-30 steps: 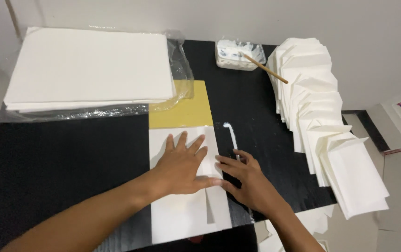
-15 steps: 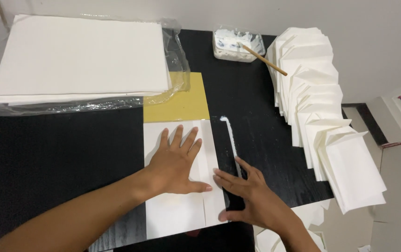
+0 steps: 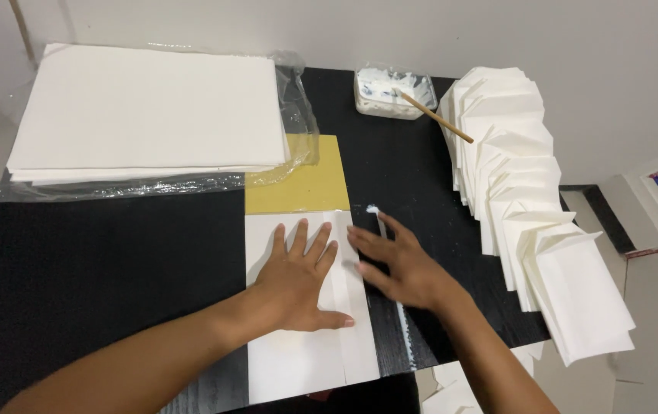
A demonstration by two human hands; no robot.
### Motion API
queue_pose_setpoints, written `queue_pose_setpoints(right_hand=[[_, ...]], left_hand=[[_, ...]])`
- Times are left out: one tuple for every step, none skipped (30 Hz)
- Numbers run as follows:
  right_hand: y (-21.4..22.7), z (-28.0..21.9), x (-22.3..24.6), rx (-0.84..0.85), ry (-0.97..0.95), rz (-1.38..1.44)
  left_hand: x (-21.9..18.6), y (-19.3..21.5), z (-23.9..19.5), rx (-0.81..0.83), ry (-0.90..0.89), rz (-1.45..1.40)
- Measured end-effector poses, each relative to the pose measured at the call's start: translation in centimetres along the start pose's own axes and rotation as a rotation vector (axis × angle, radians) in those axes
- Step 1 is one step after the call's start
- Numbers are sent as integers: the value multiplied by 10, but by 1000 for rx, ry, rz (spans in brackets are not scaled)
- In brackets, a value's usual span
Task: The person applies white adhesive to the edges of a folded white paper box using a brush, then places a yellow paper sheet on top and presses it down. They continue applying adhesive to the edges of the yellow sheet and smooth it onto the white box.
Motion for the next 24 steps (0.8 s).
queue_pose_setpoints(right_hand=[[0,8,-5,-5,-12,-13],[-1,16,-10,-10,-24,-26],[-1,22,-13,-11,-18,-26],[0,27,-17,-43,27,-61],[0,31,-19,-74,67,-94],[-2,28,-19,-74,68,-91],[-4,25,-19,-55,27,-101],[-7,22,-20,-36,-13,-110],[-6,14,-17,-34,-14,-110],[-7,5,-14,11,-40,-115],[-8,-4,-11,60,-66,-120],[-5,-12,-3,65,-66,-120],[-1,-20,5,70,-73,-74],[3,-27,14,75,-80,-28],[0,-39,14,74,-82,-28],[-3,-51,14,103,-80,-48],[-5,-63,14,133,-77,-67],[-6,-72,16,133,-79,-66],[-6,-80,17,167,-61,-59],[-7,-88,19,200,-42,-53],[2,-90,31,200,-42,-55],[12,-91,43,148,-61,12],[22,-91,55,90,-80,79],[15,-81,68,84,-80,78]], left_hand=[[0,1,0,10,-2,2],[0,1,-1,21,-5,4],[1,2,-1,17,-1,6],[1,3,-1,17,1,5],[0,3,-2,21,0,2],[-1,3,-2,23,1,2],[-1,4,-2,33,-1,13],[-1,4,-2,43,-3,24],[-1,4,-2,43,-3,22],[0,3,-1,44,-5,19],[-1,2,-1,46,-6,13],[0,0,-1,47,-6,7],[0,0,0,42,-3,8],[1,0,1,37,-1,9],[1,0,1,37,-3,10],[1,0,0,25,3,5],[1,0,0,14,9,0],[1,0,-1,16,8,0],[2,1,-1,15,19,-21],[2,2,-1,15,28,-41],[4,0,0,13,27,-41],[5,-2,2,-13,63,-64],[8,-3,4,-39,97,-82],[13,-8,9,-41,95,-76]])
Point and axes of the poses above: each hand's wrist, its own z-axis towards the middle knuckle, its own y-axis out of the back of the hand, x = y × z, the point moved 2 cm from there along z, towards the middle knuckle, and after that the axes turned 10 degrees about -x, right-handed, at the moved point
